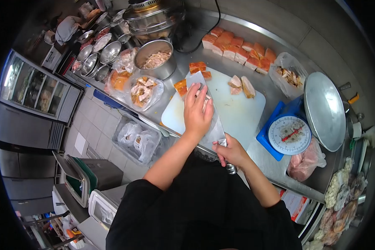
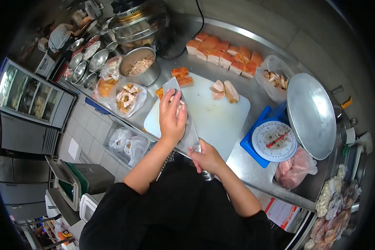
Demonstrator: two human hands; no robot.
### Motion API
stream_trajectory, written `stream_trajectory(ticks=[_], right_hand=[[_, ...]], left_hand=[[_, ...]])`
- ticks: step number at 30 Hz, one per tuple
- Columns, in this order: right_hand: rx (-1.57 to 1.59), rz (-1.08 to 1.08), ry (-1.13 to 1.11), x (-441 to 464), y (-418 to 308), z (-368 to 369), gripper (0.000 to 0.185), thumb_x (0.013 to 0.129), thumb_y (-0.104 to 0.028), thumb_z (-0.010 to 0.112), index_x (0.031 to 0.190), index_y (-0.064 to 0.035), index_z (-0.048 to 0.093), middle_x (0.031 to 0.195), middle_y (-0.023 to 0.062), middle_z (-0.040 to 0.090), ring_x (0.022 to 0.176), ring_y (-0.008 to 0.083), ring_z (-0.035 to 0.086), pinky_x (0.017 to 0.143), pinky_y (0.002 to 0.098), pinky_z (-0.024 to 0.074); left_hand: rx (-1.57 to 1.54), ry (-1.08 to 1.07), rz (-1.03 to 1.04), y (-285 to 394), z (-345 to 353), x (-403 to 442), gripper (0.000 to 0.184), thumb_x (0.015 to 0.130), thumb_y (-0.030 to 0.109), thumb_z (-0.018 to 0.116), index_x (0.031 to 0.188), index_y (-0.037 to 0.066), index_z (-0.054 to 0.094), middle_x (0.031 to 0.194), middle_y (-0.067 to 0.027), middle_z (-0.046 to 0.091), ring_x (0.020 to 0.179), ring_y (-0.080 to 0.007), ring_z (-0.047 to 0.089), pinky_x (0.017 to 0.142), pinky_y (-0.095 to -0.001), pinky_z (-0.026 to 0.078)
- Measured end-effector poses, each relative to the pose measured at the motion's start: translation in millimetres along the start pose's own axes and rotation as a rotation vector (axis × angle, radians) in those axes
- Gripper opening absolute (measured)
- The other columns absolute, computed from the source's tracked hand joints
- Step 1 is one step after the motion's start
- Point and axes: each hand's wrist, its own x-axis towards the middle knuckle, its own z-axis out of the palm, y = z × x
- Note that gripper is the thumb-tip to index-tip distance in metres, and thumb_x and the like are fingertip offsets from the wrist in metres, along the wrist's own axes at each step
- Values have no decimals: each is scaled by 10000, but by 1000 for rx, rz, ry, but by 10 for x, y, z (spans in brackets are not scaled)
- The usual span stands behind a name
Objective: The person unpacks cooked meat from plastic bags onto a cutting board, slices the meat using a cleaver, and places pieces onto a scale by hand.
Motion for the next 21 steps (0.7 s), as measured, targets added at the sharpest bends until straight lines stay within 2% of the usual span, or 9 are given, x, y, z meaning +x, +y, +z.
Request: stream_trajectory(ticks=[2,3,7,9,13,15,17,19,21], right_hand=[[-34,-6,-17,138,-11,23,206,964,-124,623,1129,-44,529,620,39,546,446,151,532,438,309,441],[-72,84,17,-25,-83,47,206,964,-124,623,1129,-44,529,620,39,546,446,151,532,438,309,441],[-33,32,38,512,-289,329,186,958,-117,616,1109,-42,538,610,36,538,442,144,528,439,307,439],[-51,16,56,699,-450,426,185,958,-118,614,1110,-42,540,608,37,538,441,143,527,439,308,440],[-215,26,65,1040,-961,570,241,962,-161,620,1159,-40,553,617,36,557,450,136,542,467,312,448],[-288,37,90,1165,-1169,636,265,962,-178,623,1179,-39,559,620,35,564,454,134,548,477,313,451],[-284,11,102,1262,-1270,684,301,960,-203,630,1201,-34,569,624,33,570,459,129,556,494,311,453],[-240,25,146,1285,-1247,711,297,962,-196,630,1202,-32,572,621,30,562,458,128,553,489,306,453],[-196,38,189,1227,-1177,691,293,963,-189,631,1203,-30,575,618,28,555,458,127,550,484,302,453]], left_hand=[[29,-6,-6,-131,-10,52,410,966,127,630,1355,-1,620,1473,-218,494,1391,-418,459,1164,-472,367],[-31,-4,-90,-60,25,-78,410,966,127,630,1355,-1,620,1473,-218,494,1391,-418,459,1164,-472,367],[-42,-10,-46,-558,-161,315,403,970,123,624,1354,1,621,1458,-226,499,1389,-406,465,1154,-462,380],[-57,27,-33,-744,-242,502,405,950,134,639,1330,-6,627,1430,-232,516,1358,-426,485,1134,-488,396],[-132,86,-28,-1249,-416,1089,401,964,154,633,1336,4,630,1441,-234,509,1364,-424,479,1136,-487,392],[-77,183,-6,-1595,-526,1480,380,1002,173,610,1341,4,637,1437,-216,525,1362,-354,496,1139,-420,389],[-96,206,-17,-2108,-522,1850,350,1009,220,613,1282,9,671,1308,-223,640,1227,-361,616,1050,-406,472],[-4,-38,-240,-2432,-664,2143,332,1010,286,600,1218,49,704,1110,-210,734,1076,-402,685,968,-465,517],[220,-125,-258,-3151,-553,2259,351,1014,380,593,1145,89,741,985,-207,744,965,-427,700,886,-505,533]])
